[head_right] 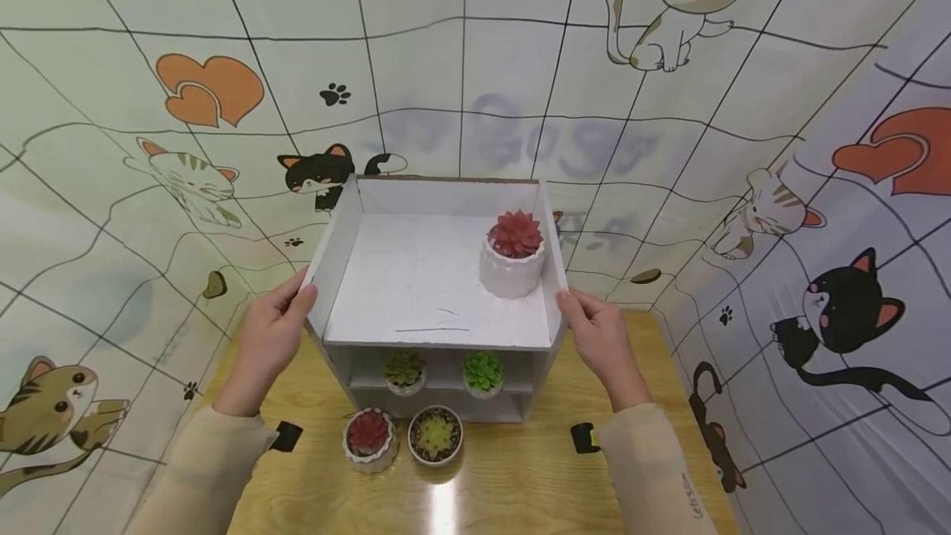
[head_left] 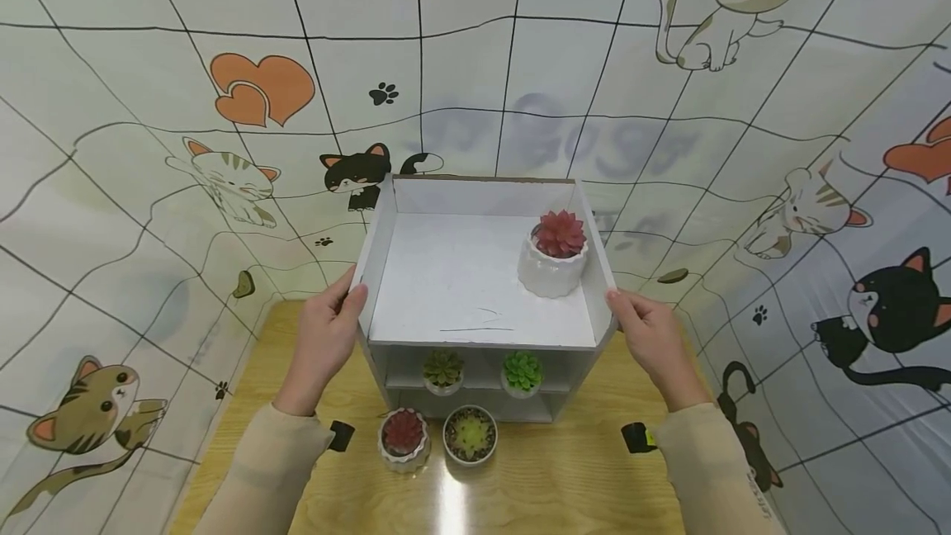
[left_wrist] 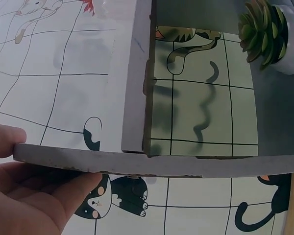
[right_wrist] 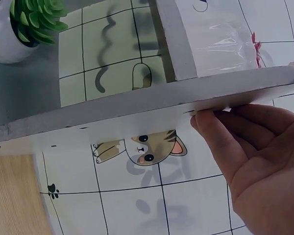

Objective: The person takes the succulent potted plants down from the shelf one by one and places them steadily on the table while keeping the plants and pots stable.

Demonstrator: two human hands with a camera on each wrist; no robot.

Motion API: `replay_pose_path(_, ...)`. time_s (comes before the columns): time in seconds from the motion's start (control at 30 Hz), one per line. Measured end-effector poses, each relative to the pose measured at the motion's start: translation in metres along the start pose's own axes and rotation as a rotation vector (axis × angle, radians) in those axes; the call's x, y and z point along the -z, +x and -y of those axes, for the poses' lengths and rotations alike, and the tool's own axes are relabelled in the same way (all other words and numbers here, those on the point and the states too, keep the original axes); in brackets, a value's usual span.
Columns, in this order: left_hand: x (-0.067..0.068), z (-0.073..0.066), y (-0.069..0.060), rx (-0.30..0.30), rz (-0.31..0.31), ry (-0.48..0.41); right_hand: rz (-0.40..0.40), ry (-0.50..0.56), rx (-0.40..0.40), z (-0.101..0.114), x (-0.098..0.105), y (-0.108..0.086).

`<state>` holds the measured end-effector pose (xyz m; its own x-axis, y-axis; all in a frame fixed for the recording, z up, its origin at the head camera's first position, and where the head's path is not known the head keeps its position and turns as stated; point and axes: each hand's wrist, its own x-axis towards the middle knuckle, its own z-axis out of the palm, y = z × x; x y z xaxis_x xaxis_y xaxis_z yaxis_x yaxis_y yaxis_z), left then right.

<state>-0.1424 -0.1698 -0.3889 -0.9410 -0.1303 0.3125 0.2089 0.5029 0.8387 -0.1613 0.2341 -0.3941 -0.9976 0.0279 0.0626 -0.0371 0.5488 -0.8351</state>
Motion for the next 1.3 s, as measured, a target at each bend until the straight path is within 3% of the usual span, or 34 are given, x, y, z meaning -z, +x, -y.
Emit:
replay_pose_path(0.37, 0.001, 0.0, 0.001, 0.022, 0.007, -0.002, 0.03, -0.047, 0.003, 0.009, 0.005, 0.0)
replay_pose_path(0.83, 0.002, 0.002, 0.001, 0.033, 0.015, 0.015, -0.048, -0.165, 0.186, 0.036, 0.011, 0.002)
replay_pose_path(1.1, 0.001, 0.003, 0.001, 0.042, 0.015, 0.018, -0.086, -0.294, 0.266, 0.055, 0.008, 0.009)
replay_pose_path(1.3, 0.001, 0.004, 0.001, 0.04, 0.006, 0.006, -0.091, -0.26, 0.281, 0.066, 0.005, 0.017)
